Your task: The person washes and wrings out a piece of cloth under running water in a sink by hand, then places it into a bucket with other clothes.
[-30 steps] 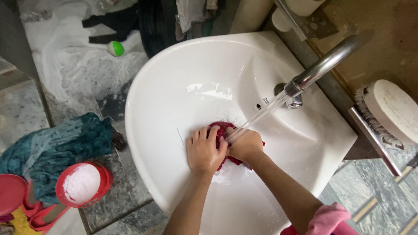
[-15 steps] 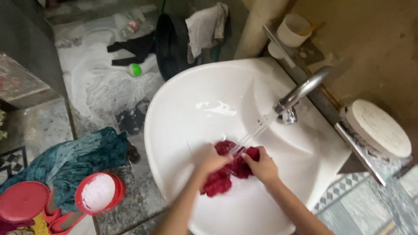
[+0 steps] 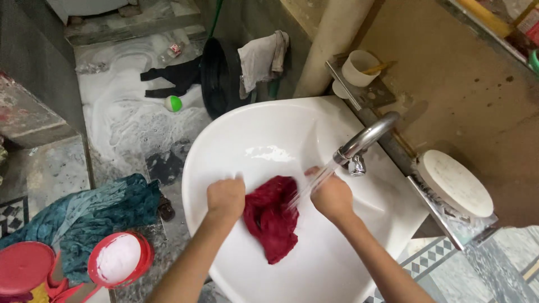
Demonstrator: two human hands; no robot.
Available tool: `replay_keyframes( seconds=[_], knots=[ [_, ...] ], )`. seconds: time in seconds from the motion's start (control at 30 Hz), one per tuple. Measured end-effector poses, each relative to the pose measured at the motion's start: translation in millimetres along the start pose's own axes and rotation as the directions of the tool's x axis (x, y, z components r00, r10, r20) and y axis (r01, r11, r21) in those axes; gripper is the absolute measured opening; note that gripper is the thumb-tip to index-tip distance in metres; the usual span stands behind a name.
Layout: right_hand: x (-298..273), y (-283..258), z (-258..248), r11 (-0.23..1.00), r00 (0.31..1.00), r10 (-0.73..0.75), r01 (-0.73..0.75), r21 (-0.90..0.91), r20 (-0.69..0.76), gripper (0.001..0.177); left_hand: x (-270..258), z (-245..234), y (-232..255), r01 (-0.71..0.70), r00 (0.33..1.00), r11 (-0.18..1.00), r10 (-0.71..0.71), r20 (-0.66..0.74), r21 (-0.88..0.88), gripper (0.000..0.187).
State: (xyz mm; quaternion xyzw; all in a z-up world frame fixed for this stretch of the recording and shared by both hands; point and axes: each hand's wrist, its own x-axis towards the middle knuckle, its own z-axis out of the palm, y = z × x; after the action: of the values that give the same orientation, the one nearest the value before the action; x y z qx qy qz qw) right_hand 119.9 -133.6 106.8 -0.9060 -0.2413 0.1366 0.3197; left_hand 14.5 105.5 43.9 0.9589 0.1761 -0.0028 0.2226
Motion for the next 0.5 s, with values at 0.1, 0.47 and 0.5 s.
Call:
replay_keyframes(
  seconds=[0.1,0.47,0.5],
  knots=[
    [15.4,-3.1,3.8,0.934,0.986,0.058,-0.110,0.341,0.159,0.030,-3.2,7.4,14.9,0.010,0.997,0.999,-0.013,-0.074,-0.048,0.021],
    [1.9,-3.5,-1.5,0.913,0.831,0.148,-0.323,0.250,0.536,0.029,-50.6,39.8,71.6,-0.555,0.786,0.832,0.527,0.323,-0.008,0.019],
    [1.0,-0.3,-1.1,0.885,0.810,0.186,-0.385,0.264,0.557,0.028,-31.8,32.6,58.7,-0.620,0.710,0.784,0.562,0.425,-0.001,0.026]
  ],
)
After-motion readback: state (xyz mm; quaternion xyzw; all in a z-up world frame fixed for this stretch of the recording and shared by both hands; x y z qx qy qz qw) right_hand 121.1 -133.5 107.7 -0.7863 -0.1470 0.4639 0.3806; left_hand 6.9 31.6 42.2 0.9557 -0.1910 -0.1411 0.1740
